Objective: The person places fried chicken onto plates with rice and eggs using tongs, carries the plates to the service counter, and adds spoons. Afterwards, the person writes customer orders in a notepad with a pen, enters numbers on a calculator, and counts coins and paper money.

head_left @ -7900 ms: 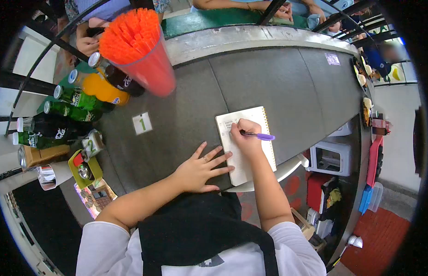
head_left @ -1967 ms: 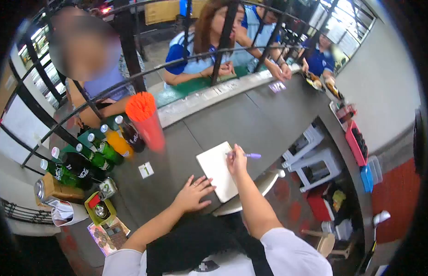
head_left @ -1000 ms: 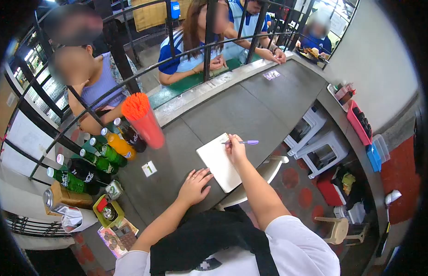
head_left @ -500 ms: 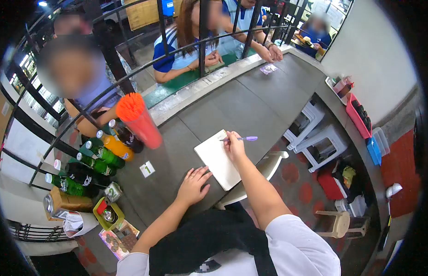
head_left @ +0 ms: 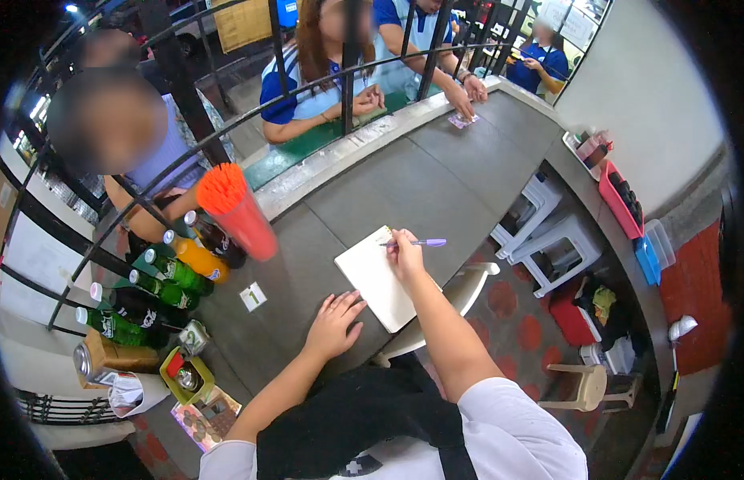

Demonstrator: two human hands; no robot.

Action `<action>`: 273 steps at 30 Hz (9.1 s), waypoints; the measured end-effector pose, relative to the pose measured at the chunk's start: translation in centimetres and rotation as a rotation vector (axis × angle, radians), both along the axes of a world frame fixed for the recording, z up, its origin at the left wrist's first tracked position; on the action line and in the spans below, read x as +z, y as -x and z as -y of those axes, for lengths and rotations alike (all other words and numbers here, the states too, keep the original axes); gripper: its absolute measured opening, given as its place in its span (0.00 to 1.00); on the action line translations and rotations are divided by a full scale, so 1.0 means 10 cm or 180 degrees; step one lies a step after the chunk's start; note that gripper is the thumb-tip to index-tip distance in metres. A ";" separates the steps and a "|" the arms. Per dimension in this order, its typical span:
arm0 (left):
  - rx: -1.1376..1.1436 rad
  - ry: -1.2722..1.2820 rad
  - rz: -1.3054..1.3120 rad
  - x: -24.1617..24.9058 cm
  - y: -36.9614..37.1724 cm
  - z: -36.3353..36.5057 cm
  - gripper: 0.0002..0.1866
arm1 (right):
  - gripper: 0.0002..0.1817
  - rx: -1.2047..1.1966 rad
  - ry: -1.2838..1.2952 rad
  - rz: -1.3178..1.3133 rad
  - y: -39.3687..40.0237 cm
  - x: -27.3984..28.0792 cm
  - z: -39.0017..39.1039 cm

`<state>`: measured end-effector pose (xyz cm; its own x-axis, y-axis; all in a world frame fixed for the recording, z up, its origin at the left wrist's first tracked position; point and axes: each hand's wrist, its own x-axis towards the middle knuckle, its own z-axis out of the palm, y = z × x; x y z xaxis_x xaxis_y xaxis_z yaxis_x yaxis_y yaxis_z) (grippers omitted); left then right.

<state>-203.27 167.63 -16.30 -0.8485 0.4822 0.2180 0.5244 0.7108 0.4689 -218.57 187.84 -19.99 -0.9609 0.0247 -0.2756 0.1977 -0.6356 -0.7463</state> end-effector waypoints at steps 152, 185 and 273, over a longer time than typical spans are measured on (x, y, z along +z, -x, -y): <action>0.0186 0.0042 0.0214 -0.20 0.02 0.12 0.30 | 0.15 0.0837 -0.2798 -0.1585 -0.03 -0.13 0.24; 0.0169 0.0049 0.0130 -0.20 0.02 0.13 0.29 | 0.15 0.0640 -0.3151 -0.1667 0.00 -0.18 0.15; 0.5470 0.0317 0.0027 0.45 -3.73 1.27 0.40 | 0.05 0.2965 -0.2779 -0.5435 -1.77 1.27 3.86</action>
